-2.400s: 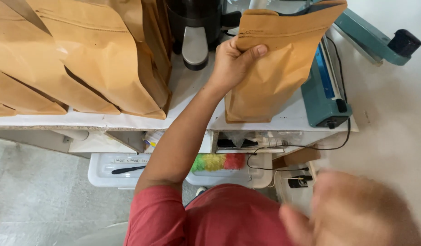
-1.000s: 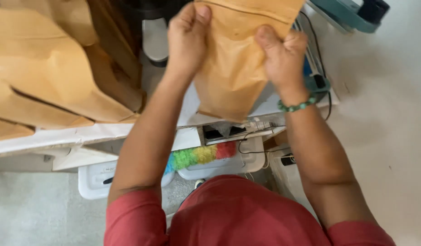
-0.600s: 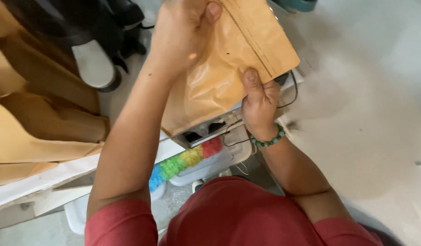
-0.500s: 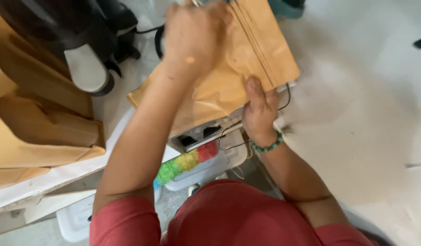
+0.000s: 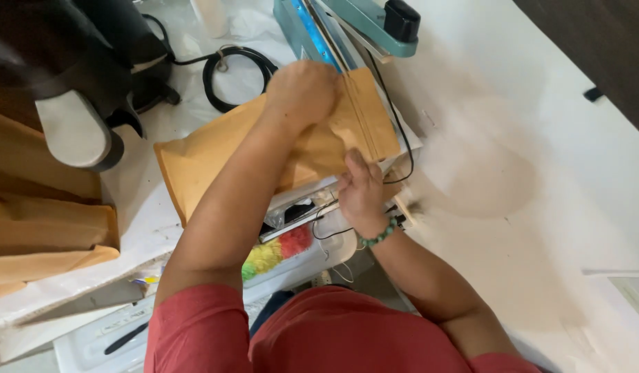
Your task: Sealing coffee bags using a manual heat sealer machine
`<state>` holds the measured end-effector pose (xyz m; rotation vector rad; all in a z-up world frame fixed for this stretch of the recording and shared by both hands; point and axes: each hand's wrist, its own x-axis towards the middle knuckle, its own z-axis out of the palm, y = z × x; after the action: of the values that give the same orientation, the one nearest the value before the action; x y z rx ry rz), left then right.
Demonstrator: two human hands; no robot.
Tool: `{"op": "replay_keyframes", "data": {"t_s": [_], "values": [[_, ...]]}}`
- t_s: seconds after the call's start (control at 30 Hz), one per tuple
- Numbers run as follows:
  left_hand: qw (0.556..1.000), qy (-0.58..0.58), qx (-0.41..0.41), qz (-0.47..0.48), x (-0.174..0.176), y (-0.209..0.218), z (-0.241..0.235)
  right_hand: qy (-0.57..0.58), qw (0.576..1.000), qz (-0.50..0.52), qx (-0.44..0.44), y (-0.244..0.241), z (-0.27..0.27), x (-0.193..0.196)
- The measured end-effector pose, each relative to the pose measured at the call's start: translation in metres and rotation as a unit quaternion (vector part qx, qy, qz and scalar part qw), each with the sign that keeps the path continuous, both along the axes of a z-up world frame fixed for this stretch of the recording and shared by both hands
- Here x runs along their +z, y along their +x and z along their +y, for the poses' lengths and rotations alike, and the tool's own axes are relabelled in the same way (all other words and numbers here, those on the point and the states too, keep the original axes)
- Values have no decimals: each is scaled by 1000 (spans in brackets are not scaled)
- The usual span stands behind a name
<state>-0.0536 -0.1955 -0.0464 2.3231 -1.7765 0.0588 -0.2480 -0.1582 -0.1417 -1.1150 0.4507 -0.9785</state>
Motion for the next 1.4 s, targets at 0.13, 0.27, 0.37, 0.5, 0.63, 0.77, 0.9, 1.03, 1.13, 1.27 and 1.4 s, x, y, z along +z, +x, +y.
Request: {"op": "replay_keyframes", "data": {"t_s": [0.13,0.27,0.37,0.5,0.63,0.77,0.9,1.03,1.13,1.27,1.4], "values": [[1000,-10,3,-5,-13,29,-21,-124,986,107,-40,26,-24,-7],[994,102,20,12,-26,50,-47,187,976,-116,8,53,-43,-26],[980,176,55,79,11,40,-43,199,976,-92,13,62,-48,-24],[976,198,56,72,1,53,-61,210,972,-105,1,78,-60,-35],[984,176,26,30,-14,70,-70,276,954,-111,-34,94,-70,-40],[986,159,29,35,-18,75,-72,287,952,-95,-45,98,-70,-41],[984,169,27,53,-10,72,-71,278,955,-89,-47,98,-67,-41],[984,170,18,40,-17,77,-75,283,954,-96,-40,97,-61,-31],[985,165,15,38,-20,79,-77,267,960,-76,-29,88,-54,-32],[988,155,-10,18,-22,83,-76,118,986,88,83,55,-32,2],[989,147,-11,8,-29,87,-79,-189,845,494,77,10,-25,56]]}}
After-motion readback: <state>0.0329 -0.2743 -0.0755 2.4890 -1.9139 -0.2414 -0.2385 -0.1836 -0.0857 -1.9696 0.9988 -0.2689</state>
